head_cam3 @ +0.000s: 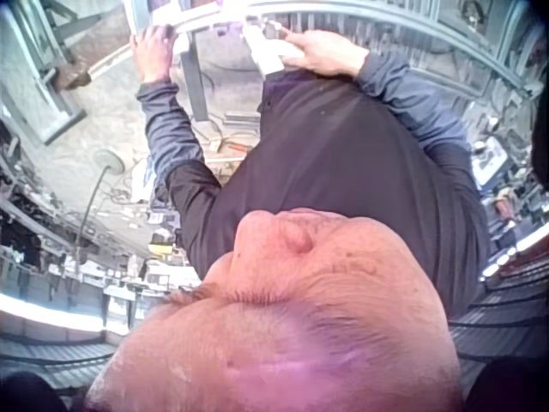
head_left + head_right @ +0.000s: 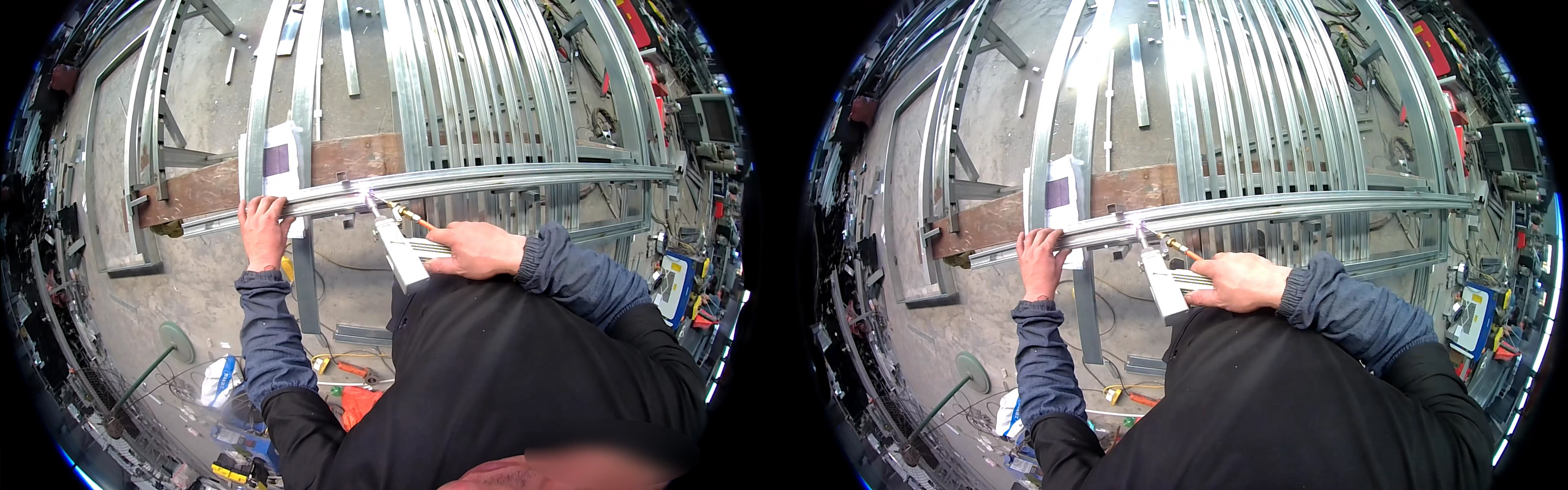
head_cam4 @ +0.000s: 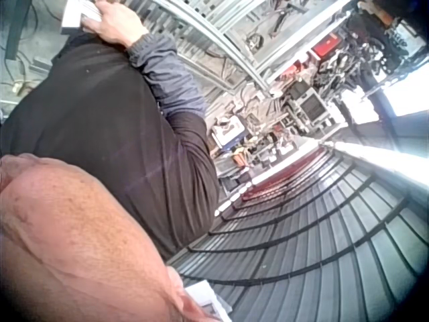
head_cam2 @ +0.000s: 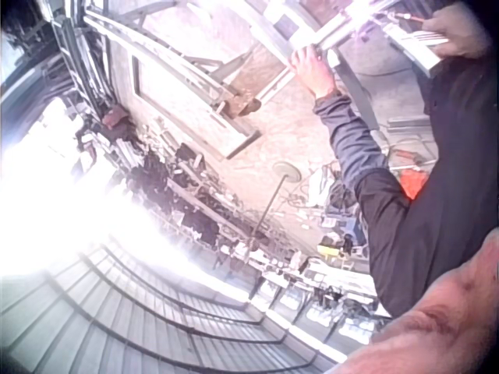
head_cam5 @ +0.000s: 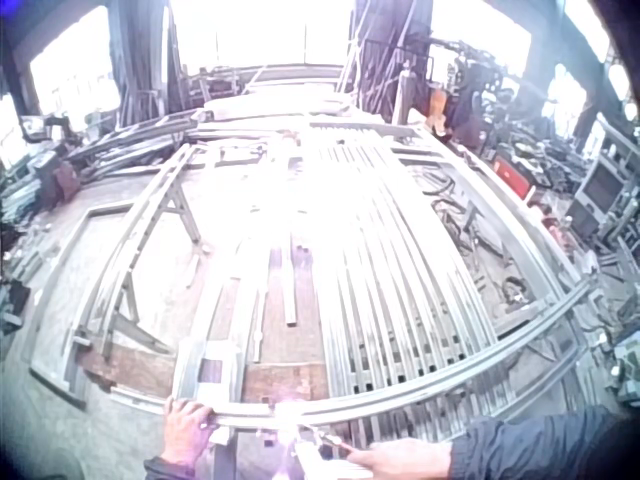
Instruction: The person welds metal frame components using a handheld welding torch. They position and tack weld multiple metal bars into a rectangular frame structure, then flip the frame to weld the opposite side. The person handles metal bars and a welding torch throughout.
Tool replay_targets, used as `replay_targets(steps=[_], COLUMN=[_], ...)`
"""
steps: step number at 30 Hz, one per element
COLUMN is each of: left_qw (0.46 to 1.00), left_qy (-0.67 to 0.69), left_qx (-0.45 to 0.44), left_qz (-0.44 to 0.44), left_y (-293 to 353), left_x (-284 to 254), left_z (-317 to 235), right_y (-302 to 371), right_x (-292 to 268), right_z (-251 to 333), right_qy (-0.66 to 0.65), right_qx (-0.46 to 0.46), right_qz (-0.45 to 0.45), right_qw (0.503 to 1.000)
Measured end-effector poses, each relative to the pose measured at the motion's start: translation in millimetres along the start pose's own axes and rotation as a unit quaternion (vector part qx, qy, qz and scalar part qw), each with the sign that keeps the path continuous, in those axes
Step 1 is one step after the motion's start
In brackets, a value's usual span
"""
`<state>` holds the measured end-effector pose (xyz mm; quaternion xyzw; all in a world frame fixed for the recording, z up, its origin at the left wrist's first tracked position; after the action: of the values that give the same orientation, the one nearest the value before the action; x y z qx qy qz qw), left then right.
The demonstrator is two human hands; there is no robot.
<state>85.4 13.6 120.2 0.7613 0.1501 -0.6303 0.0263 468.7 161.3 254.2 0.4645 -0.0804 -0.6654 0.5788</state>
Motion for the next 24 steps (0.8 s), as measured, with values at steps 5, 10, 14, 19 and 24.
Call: replay_targets(steps=[5,10,14,19,24], left_qw=[1.000,1.000,1.000,1.000,0.999], left_qy=[0.000,0.008,0.004,0.010,-0.002], left_qx=[0.001,-0.004,-0.009,-0.014,-0.025], left_qz=[-0.003,-0.005,0.008,0.016,0.022], left_y=[-1,0,0,-2,-4], left_x=[1,4,1,3,0], left_z=[0,1,0,0,-4], right_y=[0,29,36,-27,-93], right_x=[5,-51,-120,-160,-151], right_z=[-11,-6,3,-38,-76], right_qy=[-0.007,-0.092,-0.242,-0.269,-0.310], right_qx=[-0.021,0.030,0.044,-0.005,0.095], right_qz=[-0.011,0.047,0.133,0.249,0.311], right_qw=[1.000,0.994,0.960,0.930,0.893])
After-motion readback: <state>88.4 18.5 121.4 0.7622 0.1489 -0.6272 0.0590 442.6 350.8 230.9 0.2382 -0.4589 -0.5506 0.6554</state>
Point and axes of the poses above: each hand's wrist, its own y-axis away from the middle knuckle, its own x-axis out of the palm, z = x × y, the point moved 1 cm from there along -y, towards the middle knuckle, and after that the axes turned 9 degrees about -z, right-handed, at the moved point
